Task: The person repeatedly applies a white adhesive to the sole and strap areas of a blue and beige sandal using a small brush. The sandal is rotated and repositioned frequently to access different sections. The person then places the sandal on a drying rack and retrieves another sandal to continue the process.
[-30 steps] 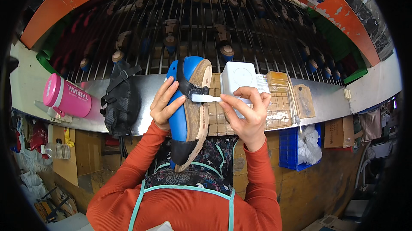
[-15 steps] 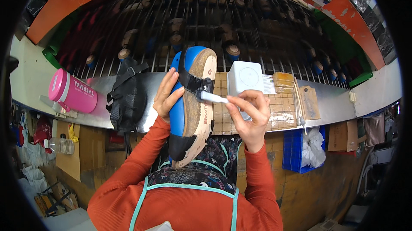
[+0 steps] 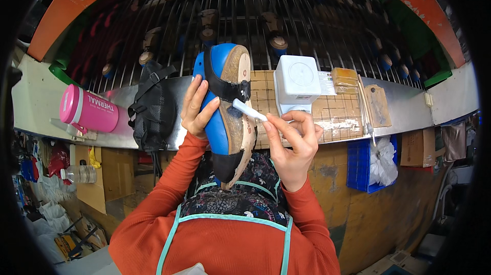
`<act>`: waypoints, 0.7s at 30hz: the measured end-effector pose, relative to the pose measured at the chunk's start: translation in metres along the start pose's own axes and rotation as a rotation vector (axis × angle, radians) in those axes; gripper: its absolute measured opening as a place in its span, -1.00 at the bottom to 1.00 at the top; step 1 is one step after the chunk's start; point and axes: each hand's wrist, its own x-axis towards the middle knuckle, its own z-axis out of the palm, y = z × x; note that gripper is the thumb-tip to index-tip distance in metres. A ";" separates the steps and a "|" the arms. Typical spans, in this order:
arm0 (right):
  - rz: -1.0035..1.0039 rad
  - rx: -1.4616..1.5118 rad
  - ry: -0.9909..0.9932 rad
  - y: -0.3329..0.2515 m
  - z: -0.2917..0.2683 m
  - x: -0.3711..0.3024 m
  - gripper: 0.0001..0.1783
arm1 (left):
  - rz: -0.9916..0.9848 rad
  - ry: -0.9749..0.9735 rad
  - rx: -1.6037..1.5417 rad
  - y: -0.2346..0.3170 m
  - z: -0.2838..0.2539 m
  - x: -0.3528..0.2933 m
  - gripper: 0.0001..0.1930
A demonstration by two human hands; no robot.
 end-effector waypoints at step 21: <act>-0.334 -0.157 0.036 0.012 0.002 0.029 -0.75 | 0.021 -0.054 -0.028 -0.013 -0.005 0.007 -0.59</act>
